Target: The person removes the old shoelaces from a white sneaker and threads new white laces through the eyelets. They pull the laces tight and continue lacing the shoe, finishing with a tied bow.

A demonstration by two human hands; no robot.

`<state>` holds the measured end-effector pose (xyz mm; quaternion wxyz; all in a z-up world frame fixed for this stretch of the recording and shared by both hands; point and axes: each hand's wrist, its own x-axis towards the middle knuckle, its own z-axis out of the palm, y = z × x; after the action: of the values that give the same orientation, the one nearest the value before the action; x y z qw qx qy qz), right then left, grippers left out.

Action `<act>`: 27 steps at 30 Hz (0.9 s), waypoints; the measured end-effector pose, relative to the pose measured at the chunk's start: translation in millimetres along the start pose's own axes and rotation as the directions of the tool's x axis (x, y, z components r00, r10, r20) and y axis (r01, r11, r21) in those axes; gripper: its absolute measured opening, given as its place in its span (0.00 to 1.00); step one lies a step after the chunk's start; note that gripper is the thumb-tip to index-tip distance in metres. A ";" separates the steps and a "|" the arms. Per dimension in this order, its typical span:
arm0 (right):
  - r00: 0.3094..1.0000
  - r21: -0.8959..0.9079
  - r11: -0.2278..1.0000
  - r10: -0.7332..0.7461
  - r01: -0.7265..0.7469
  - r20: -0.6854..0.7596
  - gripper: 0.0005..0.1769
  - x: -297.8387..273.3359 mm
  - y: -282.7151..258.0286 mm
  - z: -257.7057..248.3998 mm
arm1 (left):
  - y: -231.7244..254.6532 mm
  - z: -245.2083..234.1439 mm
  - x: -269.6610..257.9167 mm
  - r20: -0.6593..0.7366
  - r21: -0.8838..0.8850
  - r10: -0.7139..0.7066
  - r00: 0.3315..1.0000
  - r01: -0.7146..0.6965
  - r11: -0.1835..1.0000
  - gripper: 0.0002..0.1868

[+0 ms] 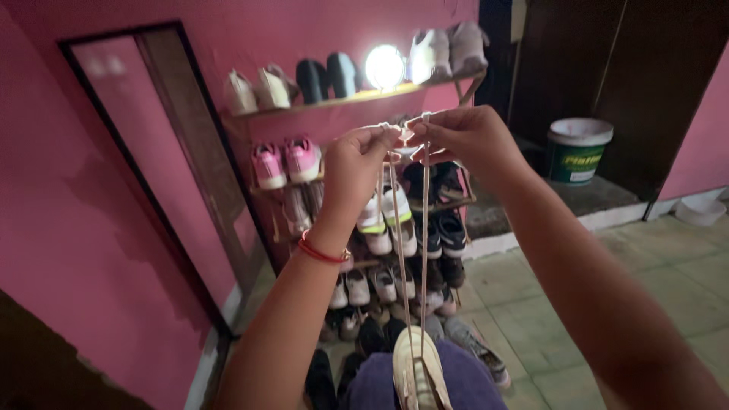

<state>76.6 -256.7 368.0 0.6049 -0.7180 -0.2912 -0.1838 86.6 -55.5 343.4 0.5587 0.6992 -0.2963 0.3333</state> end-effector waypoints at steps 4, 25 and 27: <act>0.998 -0.095 0.995 -0.042 0.037 -0.049 0.18 10.0 -34.0 -2.8 | 29.9 -10.1 19.9 0.010 0.065 0.085 0.996 -0.085 0.994 0.14; 0.950 0.006 0.957 -0.287 0.290 -0.128 0.17 18.1 -113.6 -13.1 | 119.8 -17.2 67.2 -0.042 0.007 0.418 0.908 -0.418 0.909 0.16; 0.935 -0.006 0.943 -0.331 0.333 -0.124 0.18 20.4 -120.6 -15.7 | 125.0 -15.3 74.8 -0.047 0.024 0.404 0.914 -0.403 0.915 0.16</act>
<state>16.3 -256.1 475.6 0.5874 -0.6413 -0.3716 -0.3251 31.2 -68.6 478.3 0.4807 0.6180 -0.4176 0.4612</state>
